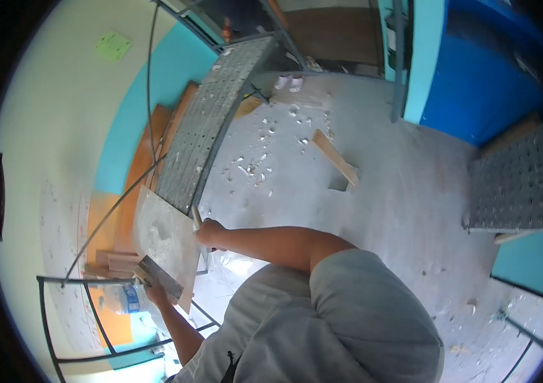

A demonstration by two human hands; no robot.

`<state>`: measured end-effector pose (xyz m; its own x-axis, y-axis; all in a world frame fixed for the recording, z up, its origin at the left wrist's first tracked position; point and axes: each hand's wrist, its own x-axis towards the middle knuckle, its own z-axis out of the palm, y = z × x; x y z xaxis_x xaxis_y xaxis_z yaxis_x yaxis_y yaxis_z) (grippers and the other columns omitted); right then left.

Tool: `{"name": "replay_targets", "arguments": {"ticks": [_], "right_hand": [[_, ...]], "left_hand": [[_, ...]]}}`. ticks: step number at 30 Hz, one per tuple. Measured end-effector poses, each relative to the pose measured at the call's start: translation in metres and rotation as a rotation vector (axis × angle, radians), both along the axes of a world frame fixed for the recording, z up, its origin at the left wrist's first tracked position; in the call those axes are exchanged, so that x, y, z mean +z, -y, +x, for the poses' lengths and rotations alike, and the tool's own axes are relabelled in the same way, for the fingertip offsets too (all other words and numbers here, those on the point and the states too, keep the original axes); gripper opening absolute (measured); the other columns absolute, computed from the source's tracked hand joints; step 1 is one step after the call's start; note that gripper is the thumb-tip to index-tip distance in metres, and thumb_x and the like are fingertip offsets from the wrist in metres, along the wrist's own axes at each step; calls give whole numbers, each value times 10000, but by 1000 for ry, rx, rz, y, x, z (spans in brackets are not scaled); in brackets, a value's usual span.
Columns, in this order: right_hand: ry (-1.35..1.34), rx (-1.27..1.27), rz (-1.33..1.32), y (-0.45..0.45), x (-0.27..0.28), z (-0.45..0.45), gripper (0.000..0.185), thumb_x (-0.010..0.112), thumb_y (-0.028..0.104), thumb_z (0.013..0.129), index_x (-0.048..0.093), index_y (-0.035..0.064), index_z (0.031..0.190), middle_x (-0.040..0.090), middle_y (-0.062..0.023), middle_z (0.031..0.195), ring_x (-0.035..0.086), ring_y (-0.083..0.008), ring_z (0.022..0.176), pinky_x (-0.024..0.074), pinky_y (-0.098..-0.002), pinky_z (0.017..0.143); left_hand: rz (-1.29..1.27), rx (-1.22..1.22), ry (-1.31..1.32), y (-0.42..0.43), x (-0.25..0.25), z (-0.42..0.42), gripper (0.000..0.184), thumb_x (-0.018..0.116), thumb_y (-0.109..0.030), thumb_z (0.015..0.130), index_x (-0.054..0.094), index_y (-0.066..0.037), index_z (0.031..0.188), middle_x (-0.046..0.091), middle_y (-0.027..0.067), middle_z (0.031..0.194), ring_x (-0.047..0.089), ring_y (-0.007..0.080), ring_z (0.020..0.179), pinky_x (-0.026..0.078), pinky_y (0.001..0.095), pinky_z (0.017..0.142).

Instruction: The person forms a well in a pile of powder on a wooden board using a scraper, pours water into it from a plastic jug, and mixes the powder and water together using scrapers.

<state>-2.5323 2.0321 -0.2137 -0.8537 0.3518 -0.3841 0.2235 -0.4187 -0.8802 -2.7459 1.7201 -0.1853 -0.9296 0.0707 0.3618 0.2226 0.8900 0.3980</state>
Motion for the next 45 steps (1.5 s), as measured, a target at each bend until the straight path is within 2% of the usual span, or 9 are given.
{"name": "replay_targets", "arguments": {"ticks": [3,6,14,20,23,32,34,39,45], "right_hand": [[38,16,17,-1,1,2,401,613,223,840,550,-70,1108,640,-211,941,667,-321,776,568,-438,563],[77,84,-25,-2,-4,-2,536,687,329,837,542,-43,1194,625,-177,1021,650,-296,870,576,-405,632],[85,104,-80,5,-16,-29,354,663,318,877,545,57,1085,523,-48,817,520,-172,702,499,-403,595],[139,84,-69,12,-18,-66,332,642,333,895,548,64,1065,511,-38,804,512,-157,700,493,-380,581],[148,109,-103,15,-26,-94,430,646,327,898,512,36,1185,590,-97,951,598,-222,825,543,-446,672],[-26,-14,-24,10,-58,-170,423,623,384,923,584,36,1161,604,-68,978,559,-161,865,465,-329,765],[36,-105,111,4,-37,-175,426,599,411,937,586,43,1151,606,-54,958,553,-161,875,461,-342,791],[44,-213,-46,-24,-53,-200,502,580,459,942,562,28,1199,605,-89,1048,586,-189,967,464,-353,861],[120,-314,-51,-53,-86,-231,601,614,470,924,504,14,1300,600,-92,1128,591,-218,1036,477,-350,897]], "left_hand": [[44,58,-17,6,-9,12,659,723,-327,817,505,101,1268,612,281,1181,609,401,1086,485,436,934],[78,83,-70,16,-24,10,618,714,-296,810,521,94,1249,624,278,1156,616,405,1067,484,441,915],[80,91,-98,38,-31,9,623,712,-290,802,529,117,1237,623,306,1119,604,439,1056,476,456,916],[138,117,-52,37,-25,-7,614,706,-279,796,532,118,1230,621,309,1121,605,443,1048,474,455,910],[94,134,-78,41,-31,-32,594,695,-264,801,534,118,1226,617,317,1117,605,445,1039,474,462,899],[54,-43,-32,62,-5,-127,423,636,-160,823,578,79,1168,631,278,1055,611,435,996,494,452,846],[67,-92,-66,64,7,-155,375,625,-148,824,598,55,1138,631,271,1059,613,429,984,493,461,831],[-171,-82,95,51,35,-241,287,606,-169,841,654,-108,1118,677,205,984,636,405,959,498,484,815],[-311,-180,128,10,-15,-338,273,590,-175,841,687,-185,1096,696,131,982,661,340,950,517,465,817]]}}
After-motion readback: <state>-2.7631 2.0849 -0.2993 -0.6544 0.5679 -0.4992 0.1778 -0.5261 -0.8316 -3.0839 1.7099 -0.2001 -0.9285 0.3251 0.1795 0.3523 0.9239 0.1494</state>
